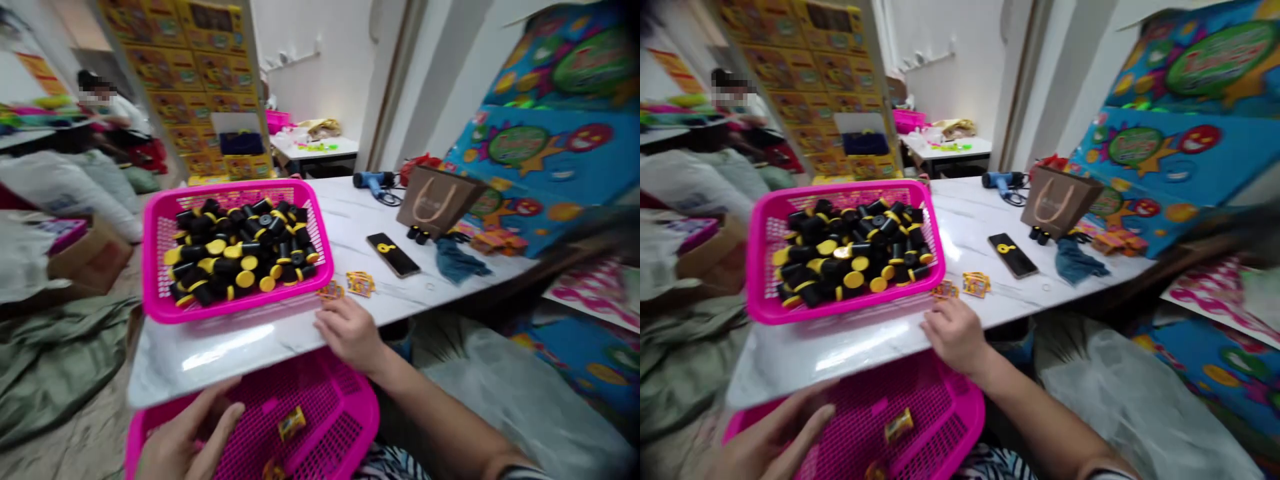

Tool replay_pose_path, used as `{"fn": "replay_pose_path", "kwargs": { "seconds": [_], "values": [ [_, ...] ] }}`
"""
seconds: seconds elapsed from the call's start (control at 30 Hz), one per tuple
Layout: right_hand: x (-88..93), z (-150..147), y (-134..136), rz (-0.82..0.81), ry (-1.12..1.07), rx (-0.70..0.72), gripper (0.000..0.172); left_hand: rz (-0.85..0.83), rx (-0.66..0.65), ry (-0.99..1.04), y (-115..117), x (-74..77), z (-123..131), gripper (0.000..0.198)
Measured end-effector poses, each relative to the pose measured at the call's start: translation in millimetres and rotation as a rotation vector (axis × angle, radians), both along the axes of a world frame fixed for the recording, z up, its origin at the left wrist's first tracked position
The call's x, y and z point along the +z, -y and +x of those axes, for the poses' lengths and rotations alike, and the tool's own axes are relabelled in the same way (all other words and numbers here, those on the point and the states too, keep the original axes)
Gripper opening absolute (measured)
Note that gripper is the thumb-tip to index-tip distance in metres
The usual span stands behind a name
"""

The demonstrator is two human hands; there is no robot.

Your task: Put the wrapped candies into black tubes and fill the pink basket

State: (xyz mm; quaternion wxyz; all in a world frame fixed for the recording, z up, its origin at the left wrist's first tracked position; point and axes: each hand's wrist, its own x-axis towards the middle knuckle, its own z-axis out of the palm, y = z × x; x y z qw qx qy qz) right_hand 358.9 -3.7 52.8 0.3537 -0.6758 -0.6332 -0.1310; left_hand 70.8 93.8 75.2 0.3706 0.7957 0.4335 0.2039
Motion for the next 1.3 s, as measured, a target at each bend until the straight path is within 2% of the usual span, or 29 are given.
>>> {"fn": "replay_pose_path", "kwargs": {
  "seconds": [0.1,0.2,0.27,0.4,0.53,0.67,0.77,0.83,0.93,1.0,1.07,1.17,1.23,1.3],
  "values": [
    [9.9,15.1,10.8,0.126,-0.009,-0.022,0.014,0.024,0.030,-0.004,-3.0,6.1,-7.6,0.037],
    [32.5,25.6,-7.5,0.138,0.069,-0.087,0.016,0.000,0.027,0.060,0.9,10.0,0.1,0.035],
    [50.8,26.3,-32.6,0.006,0.144,-0.151,0.021,-0.011,-0.018,0.092,9.1,9.5,12.0,0.033],
    [75.4,15.7,-81.3,-0.424,0.261,-0.288,0.036,-0.076,-0.111,0.110,32.3,2.1,31.3,0.028],
    [77.7,9.1,-99.4,-0.591,0.270,-0.322,0.046,-0.215,-0.097,0.128,45.6,-11.6,26.0,0.029],
    [78.7,15.3,-101.2,-0.648,0.266,-0.324,0.038,-0.320,-0.037,0.145,45.3,-22.0,9.3,0.031],
    [84.8,18.7,-96.0,-0.588,0.219,-0.302,0.034,-0.332,-0.004,0.153,43.3,-25.5,1.2,0.030],
    [87.4,15.6,-83.9,-0.460,0.117,-0.241,0.034,-0.330,0.014,0.158,43.4,-28.2,-1.6,0.030],
    [77.5,-1.3,-54.3,-0.233,-0.173,-0.011,0.039,-0.363,0.027,0.170,46.5,-33.6,-1.9,0.032],
    [59.1,-18.9,-36.5,-0.166,-0.394,0.172,0.038,-0.398,0.032,0.186,48.5,-34.0,2.5,0.034],
    [36.4,-36.6,-27.5,-0.168,-0.522,0.289,0.029,-0.380,0.014,0.201,47.5,-28.2,13.1,0.036],
    [10.6,-55.0,-28.9,-0.185,-0.521,0.312,0.020,-0.171,-0.060,0.170,36.0,-10.4,40.4,0.045],
    [4.8,-59.4,-32.5,-0.179,-0.460,0.306,0.024,0.019,-0.098,0.091,21.7,-0.5,61.3,0.053],
    [5.7,-55.6,-33.0,-0.171,-0.401,0.309,0.024,0.144,-0.125,0.027,5.2,2.8,78.3,0.043]
  ]
}}
